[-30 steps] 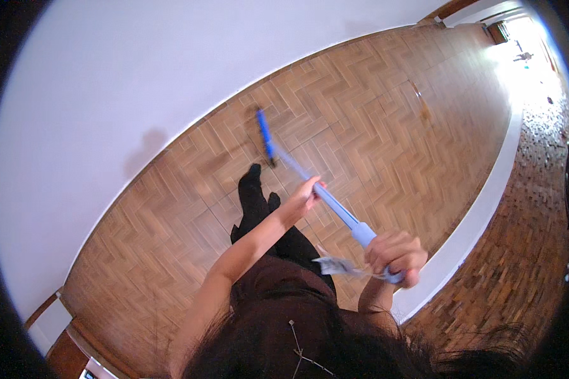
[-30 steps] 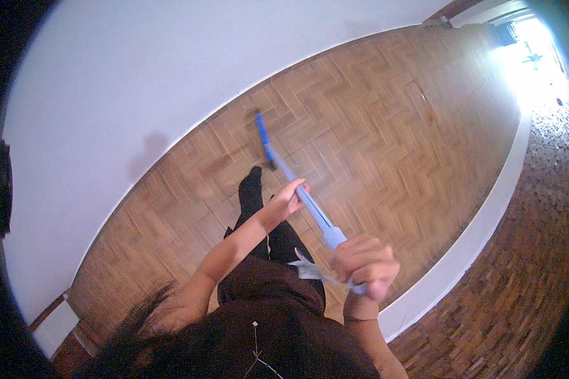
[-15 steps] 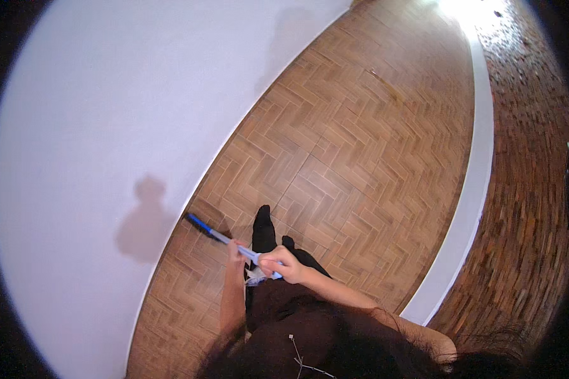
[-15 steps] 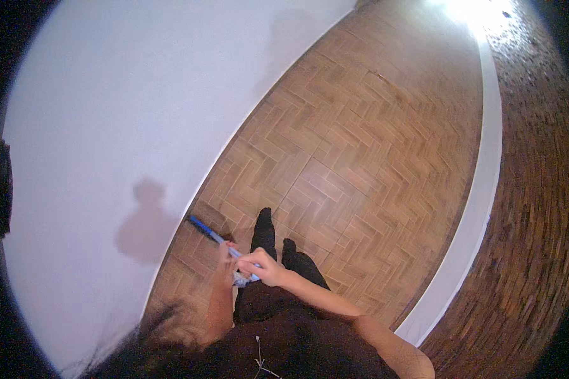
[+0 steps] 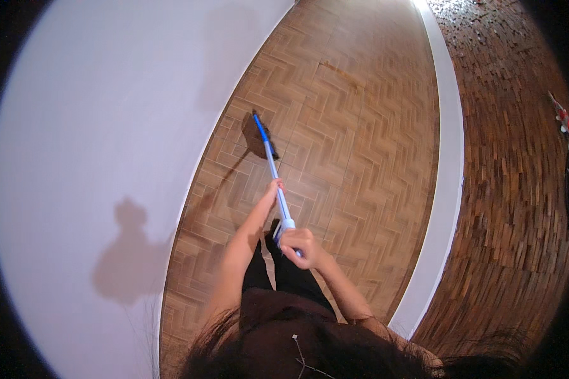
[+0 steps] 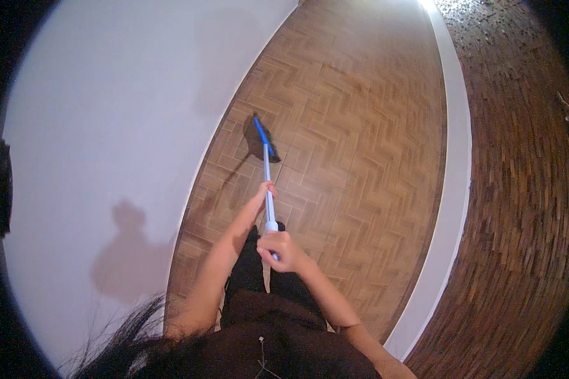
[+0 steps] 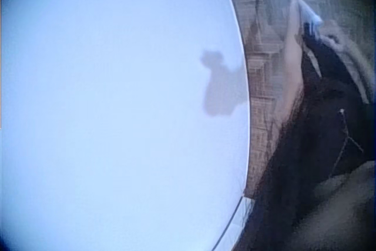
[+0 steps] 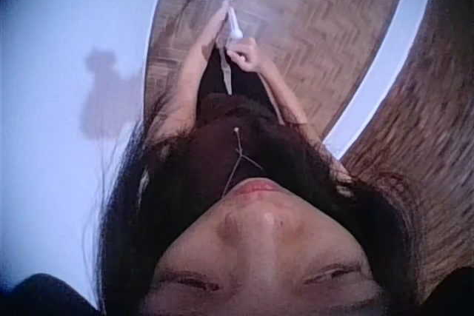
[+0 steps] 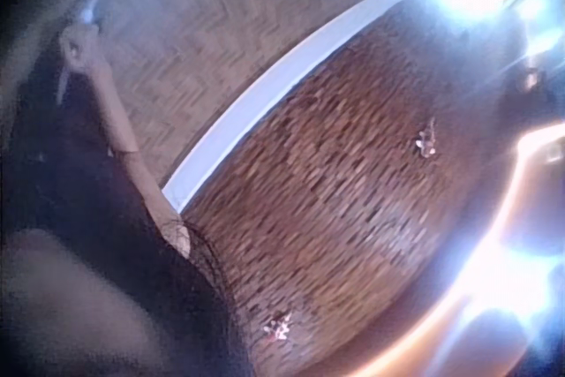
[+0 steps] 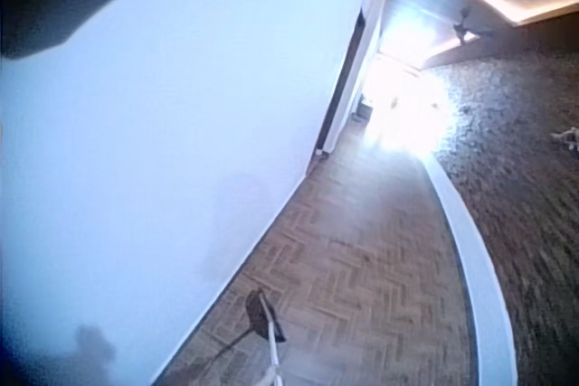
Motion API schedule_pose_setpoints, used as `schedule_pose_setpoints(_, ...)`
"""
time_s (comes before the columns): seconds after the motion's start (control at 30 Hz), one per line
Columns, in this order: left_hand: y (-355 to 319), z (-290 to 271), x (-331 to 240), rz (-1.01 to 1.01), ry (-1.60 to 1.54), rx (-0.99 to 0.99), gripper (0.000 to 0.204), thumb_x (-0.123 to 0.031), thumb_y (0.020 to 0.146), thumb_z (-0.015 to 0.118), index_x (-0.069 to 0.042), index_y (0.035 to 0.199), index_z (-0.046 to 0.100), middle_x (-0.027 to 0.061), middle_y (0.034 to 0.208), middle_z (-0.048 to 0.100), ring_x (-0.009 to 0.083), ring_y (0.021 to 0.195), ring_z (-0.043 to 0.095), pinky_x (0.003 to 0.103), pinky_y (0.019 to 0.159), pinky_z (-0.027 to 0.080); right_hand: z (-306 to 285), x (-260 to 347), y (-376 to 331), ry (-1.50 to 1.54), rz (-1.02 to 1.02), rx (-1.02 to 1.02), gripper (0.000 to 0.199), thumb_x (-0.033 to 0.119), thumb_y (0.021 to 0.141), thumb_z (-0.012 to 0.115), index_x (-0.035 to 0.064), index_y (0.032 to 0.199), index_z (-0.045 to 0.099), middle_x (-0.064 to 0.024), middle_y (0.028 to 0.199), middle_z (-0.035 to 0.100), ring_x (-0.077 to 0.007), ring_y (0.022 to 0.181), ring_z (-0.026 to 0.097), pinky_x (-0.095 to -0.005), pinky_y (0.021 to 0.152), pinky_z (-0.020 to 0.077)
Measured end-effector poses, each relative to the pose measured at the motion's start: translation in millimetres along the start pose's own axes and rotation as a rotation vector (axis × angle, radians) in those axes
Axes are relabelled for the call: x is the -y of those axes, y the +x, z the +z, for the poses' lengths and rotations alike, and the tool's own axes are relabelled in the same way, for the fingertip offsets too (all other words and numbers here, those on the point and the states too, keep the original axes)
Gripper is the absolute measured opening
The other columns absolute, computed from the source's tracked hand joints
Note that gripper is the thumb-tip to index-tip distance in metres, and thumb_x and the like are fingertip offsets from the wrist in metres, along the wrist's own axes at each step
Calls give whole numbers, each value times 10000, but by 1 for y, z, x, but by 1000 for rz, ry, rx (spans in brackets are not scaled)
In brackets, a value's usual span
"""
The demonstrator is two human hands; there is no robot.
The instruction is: The person sweeps a tiled floor with a blue broom, moving back and forth across the room and along the base of a textured wooden wall. The camera is head-mounted, providing a first-person view of the sweeping action.
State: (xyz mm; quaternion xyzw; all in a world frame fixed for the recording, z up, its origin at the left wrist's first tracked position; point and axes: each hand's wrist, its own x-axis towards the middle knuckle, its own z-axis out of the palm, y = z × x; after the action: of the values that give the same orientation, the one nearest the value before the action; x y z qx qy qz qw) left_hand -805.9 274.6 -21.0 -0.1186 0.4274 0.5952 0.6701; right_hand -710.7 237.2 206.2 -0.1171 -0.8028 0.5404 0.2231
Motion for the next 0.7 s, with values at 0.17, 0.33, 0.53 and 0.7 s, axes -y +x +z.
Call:
schedule_pose_setpoints(0.17, -43, 47, -1, -162, -123, 115, 193, -222, 783, 440, -53, 690, 440, 52, 575, 466, 152, 547, 478, 260, 499, 406, -71, 87, 3, 221, -170, -209, 300, 158, 733, 442, 1, 479, 411, -107, 451, 432, -235, 395, 462, -339, 406, 381)
schedule_pose_setpoints(0.33, -108, 64, 3, -357, -243, -153, 135, -191, 785, 448, -66, 737, 427, 29, 628, 480, 149, 609, 496, 286, 551, 424, -116, 86, -15, 625, -171, -556, 347, 212, 755, 399, 50, 461, 309, -80, 342, 362, -177, 267, 362, -314, 300, 348)
schedule_pose_setpoints(0.53, -45, -39, 16, -248, -420, -632, 44, -91, 668, 367, -65, 632, 371, 54, 548, 382, 172, 523, 402, 338, 553, 397, -96, -27, 21, 782, 298, -288, 384, 280, 762, 454, 3, 501, 403, -81, 459, 440, -154, 407, 427, -272, 418, 353)
schedule_pose_setpoints(0.7, 31, -83, 14, -68, -339, -514, 91, -127, 698, 346, -82, 619, 348, 53, 491, 354, 181, 420, 365, 282, 406, 345, -100, -68, 77, 570, 180, 26, 343, 226, 789, 422, 4, 527, 428, -54, 481, 455, -146, 424, 437, -254, 427, 332)
